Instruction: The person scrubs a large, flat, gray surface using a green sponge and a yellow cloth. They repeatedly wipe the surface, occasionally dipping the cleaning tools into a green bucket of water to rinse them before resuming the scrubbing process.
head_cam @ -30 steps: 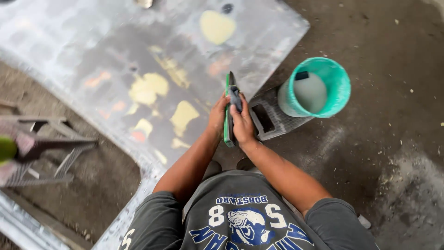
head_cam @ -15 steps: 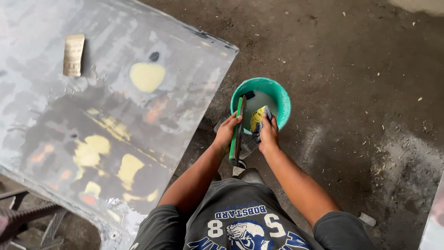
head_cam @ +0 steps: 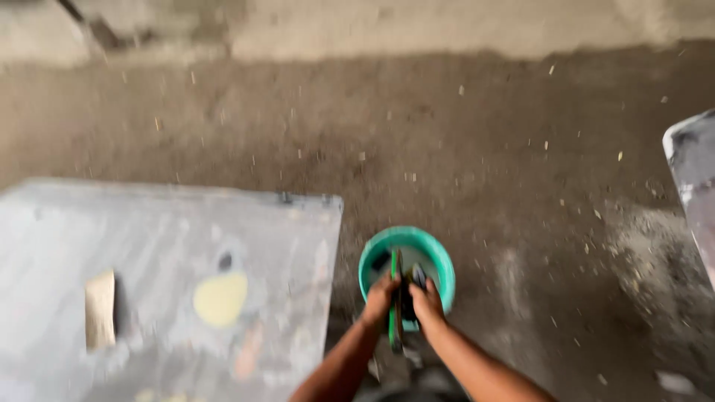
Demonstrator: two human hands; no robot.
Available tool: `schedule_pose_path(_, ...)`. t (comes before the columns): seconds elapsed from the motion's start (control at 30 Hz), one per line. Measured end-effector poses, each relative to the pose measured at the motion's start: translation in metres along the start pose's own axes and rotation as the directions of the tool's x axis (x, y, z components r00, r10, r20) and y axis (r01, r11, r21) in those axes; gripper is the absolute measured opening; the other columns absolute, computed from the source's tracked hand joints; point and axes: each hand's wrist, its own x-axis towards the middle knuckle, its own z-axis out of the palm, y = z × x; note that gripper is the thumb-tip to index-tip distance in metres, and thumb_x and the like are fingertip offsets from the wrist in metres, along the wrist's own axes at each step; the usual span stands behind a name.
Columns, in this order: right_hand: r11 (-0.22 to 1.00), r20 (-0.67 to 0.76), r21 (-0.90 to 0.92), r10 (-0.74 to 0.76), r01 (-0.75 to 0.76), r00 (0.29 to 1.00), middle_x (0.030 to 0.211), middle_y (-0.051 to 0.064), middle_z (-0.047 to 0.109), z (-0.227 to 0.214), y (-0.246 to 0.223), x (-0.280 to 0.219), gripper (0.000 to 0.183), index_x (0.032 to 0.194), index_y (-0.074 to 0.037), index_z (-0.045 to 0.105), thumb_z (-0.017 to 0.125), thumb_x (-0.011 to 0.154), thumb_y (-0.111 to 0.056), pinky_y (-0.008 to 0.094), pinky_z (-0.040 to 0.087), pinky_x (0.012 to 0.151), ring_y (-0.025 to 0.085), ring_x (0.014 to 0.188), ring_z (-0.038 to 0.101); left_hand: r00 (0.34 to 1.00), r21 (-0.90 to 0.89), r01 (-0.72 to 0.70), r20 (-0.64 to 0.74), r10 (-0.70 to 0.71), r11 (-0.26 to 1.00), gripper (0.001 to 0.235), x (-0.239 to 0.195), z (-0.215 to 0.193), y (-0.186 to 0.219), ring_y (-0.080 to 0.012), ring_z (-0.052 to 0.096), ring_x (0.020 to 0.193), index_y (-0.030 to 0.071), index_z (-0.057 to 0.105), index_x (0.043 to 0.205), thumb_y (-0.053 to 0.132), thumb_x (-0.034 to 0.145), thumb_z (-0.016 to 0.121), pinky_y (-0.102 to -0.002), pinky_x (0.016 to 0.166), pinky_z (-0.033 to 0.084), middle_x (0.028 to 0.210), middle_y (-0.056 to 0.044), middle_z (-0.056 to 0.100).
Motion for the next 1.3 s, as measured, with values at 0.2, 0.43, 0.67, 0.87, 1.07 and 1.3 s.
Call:
schedule_pose_path(0.2,0.98,-0.022,0.103,0.176,-0.173,0.984,0.108,0.013,0.07,0.016,-0.039,-0.02,0.042,0.129,-0.004,0.06,0.058,0.089,-0.013,0.04,0.053,0.082,0.025,0.096,0.066,0.965,-0.273,0.26,0.039,-0.259,0.926,0.052,0.001,0.006,0.043,-0.0136,0.064,0.094,0.007,0.063,0.142,0.027,0.094,0.064,-0.027,0.085,0.05,0.109,-0.004,0.071)
schedule_pose_path(0.43,0.992,0.009,0.073,0.101,-0.101,0.995,0.116,0.008,0.071,0.009,-0.025,-0.008,0.043,0.132,-0.008,0.063,0.058,0.09,-0.016,0.034,0.049,0.092,0.02,0.106,0.065,0.958,-0.364,0.251,-0.043,-0.285,0.897,0.046,0.023,0.015,-0.008,-0.0137,0.066,0.094,0.009,0.063,0.138,0.024,0.094,0.067,-0.027,0.084,0.051,0.109,-0.004,0.074)
schedule_pose_path(0.67,0.962,0.023,-0.271,-0.028,0.033,0.999,0.13,0.012,0.067,-0.03,0.086,0.132,0.06,0.146,-0.006,0.049,0.065,0.091,-0.022,0.034,0.049,0.097,0.022,0.115,0.064,0.988,0.092,-0.057,-0.135,0.07,0.994,0.032,0.081,0.028,-0.053,-0.0096,0.063,0.082,0.005,0.074,0.12,0.027,0.099,0.064,-0.025,0.074,0.049,0.093,0.001,0.07)
schedule_pose_path(0.87,0.962,0.065,-0.271,-0.017,0.034,0.998,0.124,0.014,0.073,-0.021,0.064,0.113,0.057,0.142,-0.004,0.056,0.063,0.089,-0.022,0.036,0.053,0.094,0.026,0.11,0.069,0.964,-0.354,0.154,-0.151,-0.219,0.923,0.036,0.064,0.045,-0.027,-0.011,0.064,0.082,0.005,0.072,0.126,0.022,0.095,0.068,-0.025,0.074,0.05,0.094,-0.001,0.074)
schedule_pose_path(1.07,0.982,0.083,-0.104,0.167,-0.158,0.982,0.117,0.014,0.071,-0.017,-0.004,0.055,0.049,0.138,-0.001,0.058,0.058,0.093,-0.023,0.039,0.05,0.09,0.028,0.106,0.067,0.971,-0.169,0.113,-0.192,-0.145,0.979,0.041,0.062,0.03,-0.034,-0.013,0.064,0.083,-0.002,0.064,0.131,0.024,0.099,0.069,-0.027,0.074,0.051,0.097,-0.005,0.073)
schedule_pose_path(1.3,0.992,0.021,-0.126,0.007,-0.005,1.0,0.115,0.007,0.07,-0.007,0.06,0.08,0.042,0.131,-0.005,0.058,0.061,0.092,-0.018,0.032,0.046,0.092,0.019,0.106,0.063,0.984,-0.353,0.131,-0.066,-0.164,0.926,0.05,0.053,0.017,-0.03,-0.014,0.068,0.087,-0.004,0.065,0.138,0.021,0.094,0.069,-0.027,0.077,0.054,0.101,-0.006,0.073)
